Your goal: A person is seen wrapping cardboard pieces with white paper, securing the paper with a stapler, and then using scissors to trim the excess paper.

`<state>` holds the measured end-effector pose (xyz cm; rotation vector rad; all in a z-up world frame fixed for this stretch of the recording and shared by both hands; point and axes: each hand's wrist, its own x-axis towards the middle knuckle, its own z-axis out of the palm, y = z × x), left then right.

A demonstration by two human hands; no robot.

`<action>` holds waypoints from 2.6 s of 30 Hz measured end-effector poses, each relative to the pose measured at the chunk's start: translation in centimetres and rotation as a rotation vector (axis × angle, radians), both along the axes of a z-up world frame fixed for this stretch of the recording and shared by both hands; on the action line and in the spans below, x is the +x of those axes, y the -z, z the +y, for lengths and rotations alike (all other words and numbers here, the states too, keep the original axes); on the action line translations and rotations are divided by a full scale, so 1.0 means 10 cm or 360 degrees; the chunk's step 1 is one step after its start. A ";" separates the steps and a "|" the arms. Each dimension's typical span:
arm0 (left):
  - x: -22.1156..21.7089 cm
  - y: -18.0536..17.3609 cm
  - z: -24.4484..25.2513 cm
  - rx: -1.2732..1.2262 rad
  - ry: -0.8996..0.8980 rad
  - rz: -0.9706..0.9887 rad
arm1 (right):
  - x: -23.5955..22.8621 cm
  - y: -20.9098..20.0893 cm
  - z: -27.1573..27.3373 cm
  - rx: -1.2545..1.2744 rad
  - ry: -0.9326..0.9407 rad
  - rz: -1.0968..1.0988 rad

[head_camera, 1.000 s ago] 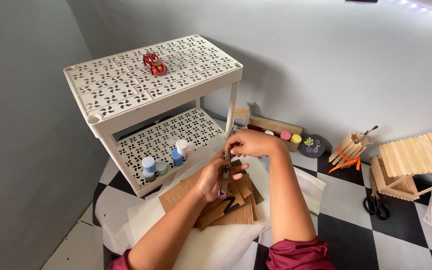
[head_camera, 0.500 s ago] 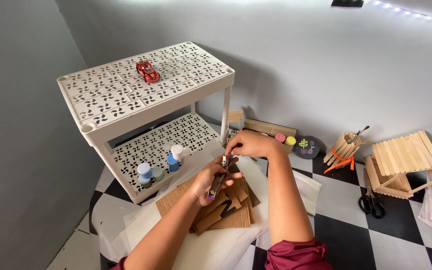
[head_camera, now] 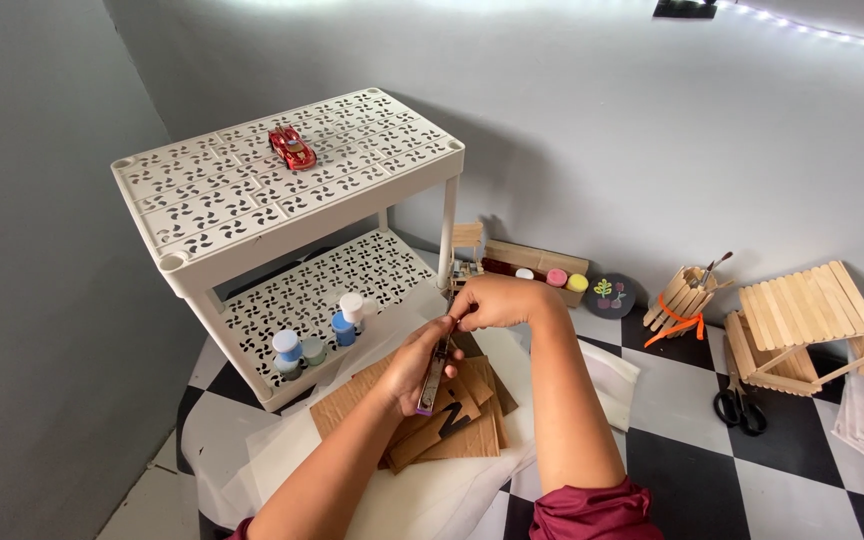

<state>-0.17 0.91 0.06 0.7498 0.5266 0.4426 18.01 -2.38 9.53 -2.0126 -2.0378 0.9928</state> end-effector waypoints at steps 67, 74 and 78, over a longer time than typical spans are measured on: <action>0.92 0.41 -1.83 0.0852 0.0746 -0.0339 | 0.13 1.51 -2.86 0.1410 0.1200 0.1443; 0.89 0.36 -1.83 0.1014 0.0610 -0.0147 | 0.21 1.66 -2.82 0.1177 0.1166 0.1578; 0.92 0.42 -1.83 0.1057 0.0568 -0.0154 | 0.06 1.42 -2.85 0.1217 0.1222 0.1496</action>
